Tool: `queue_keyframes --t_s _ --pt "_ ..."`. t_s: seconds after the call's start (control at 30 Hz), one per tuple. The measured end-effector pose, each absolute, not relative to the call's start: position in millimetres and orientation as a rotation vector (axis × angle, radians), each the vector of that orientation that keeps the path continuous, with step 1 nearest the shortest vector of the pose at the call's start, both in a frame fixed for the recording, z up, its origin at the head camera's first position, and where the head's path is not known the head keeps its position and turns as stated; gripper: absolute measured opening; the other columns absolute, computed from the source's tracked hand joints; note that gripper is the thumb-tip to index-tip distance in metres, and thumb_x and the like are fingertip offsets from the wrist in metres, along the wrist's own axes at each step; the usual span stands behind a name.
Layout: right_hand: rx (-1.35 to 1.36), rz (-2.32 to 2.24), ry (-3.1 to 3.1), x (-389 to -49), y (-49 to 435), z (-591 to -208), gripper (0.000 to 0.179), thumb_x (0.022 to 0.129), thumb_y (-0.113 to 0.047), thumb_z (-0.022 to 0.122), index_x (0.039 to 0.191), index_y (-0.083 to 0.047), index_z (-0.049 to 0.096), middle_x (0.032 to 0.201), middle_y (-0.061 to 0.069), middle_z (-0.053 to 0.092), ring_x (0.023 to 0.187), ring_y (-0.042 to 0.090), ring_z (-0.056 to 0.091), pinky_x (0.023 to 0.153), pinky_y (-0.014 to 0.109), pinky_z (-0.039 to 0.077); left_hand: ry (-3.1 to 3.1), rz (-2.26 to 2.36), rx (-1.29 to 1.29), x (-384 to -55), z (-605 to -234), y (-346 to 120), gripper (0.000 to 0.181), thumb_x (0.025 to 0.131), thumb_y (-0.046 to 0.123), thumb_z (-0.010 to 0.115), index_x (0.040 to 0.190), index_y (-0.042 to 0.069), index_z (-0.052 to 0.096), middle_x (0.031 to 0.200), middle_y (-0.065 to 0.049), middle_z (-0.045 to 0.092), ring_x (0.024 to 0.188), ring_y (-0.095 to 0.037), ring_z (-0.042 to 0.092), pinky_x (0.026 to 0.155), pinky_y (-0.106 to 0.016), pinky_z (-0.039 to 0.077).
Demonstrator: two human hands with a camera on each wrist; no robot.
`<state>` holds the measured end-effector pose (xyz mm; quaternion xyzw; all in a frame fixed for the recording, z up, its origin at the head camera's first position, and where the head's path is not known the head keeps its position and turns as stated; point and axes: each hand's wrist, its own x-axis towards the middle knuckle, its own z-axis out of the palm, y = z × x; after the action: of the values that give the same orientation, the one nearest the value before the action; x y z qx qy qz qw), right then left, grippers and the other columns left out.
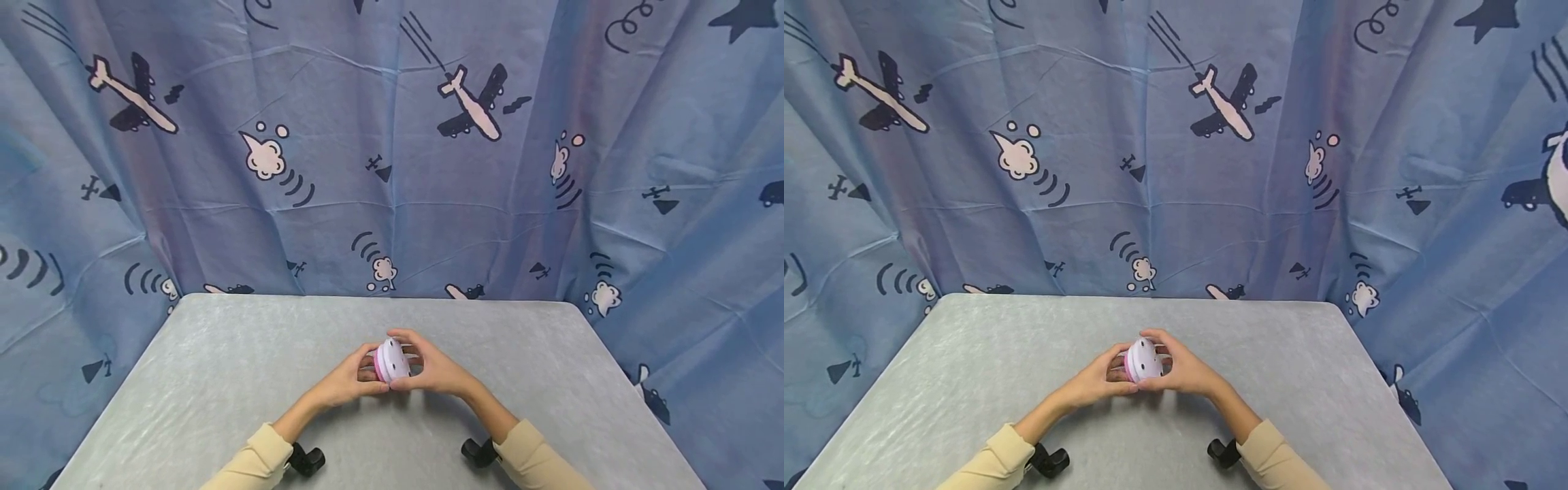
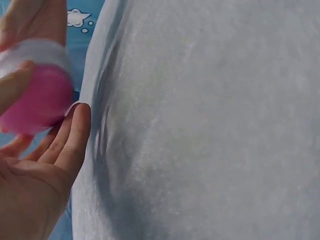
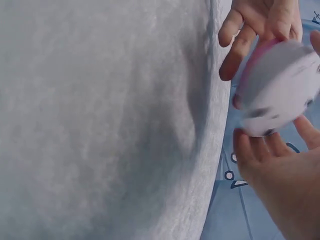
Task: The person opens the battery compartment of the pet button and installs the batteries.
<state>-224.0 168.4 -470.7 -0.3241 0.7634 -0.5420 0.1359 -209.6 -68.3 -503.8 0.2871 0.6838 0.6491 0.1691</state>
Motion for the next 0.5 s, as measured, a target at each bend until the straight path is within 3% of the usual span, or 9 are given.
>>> queue_keyframes --t_s 0.13,0.3,0.5 --pt "-0.995 -1.536 2.246 -225.4 167.0 -469.5 0.072 0.083 -0.013 0.086 0.144 -0.002 0.049 0.141 0.017 0.051 0.125 0.036 0.052 0.101 0.053 0.044 1.934 1.810 0.785 -208.6 -500.5 -70.1 0.062 0.095 0.001 0.071 0.147 -0.001 0.038 0.131 -0.024 0.054 0.113 -0.037 0.063 0.083 -0.041 0.057" --pt "-0.958 -1.597 2.242 -227.4 166.8 -467.6 0.059 0.084 -0.012 0.085 0.136 -0.004 0.058 0.133 0.009 0.058 0.121 0.031 0.057 0.100 0.048 0.047 1.994 1.834 0.771 -210.1 -498.5 -73.8 0.066 0.091 0.007 0.076 0.147 0.003 0.041 0.132 -0.024 0.054 0.109 -0.036 0.065 0.079 -0.041 0.058" --pt "-0.929 -1.730 2.160 -227.3 168.7 -465.7 0.059 0.086 -0.005 0.082 0.138 0.003 0.055 0.135 0.015 0.057 0.123 0.033 0.056 0.100 0.043 0.048 2.038 1.797 0.750 -208.9 -494.7 -71.7 0.084 0.086 0.016 0.084 0.154 0.011 0.036 0.140 -0.021 0.049 0.114 -0.034 0.062 0.090 -0.046 0.053"
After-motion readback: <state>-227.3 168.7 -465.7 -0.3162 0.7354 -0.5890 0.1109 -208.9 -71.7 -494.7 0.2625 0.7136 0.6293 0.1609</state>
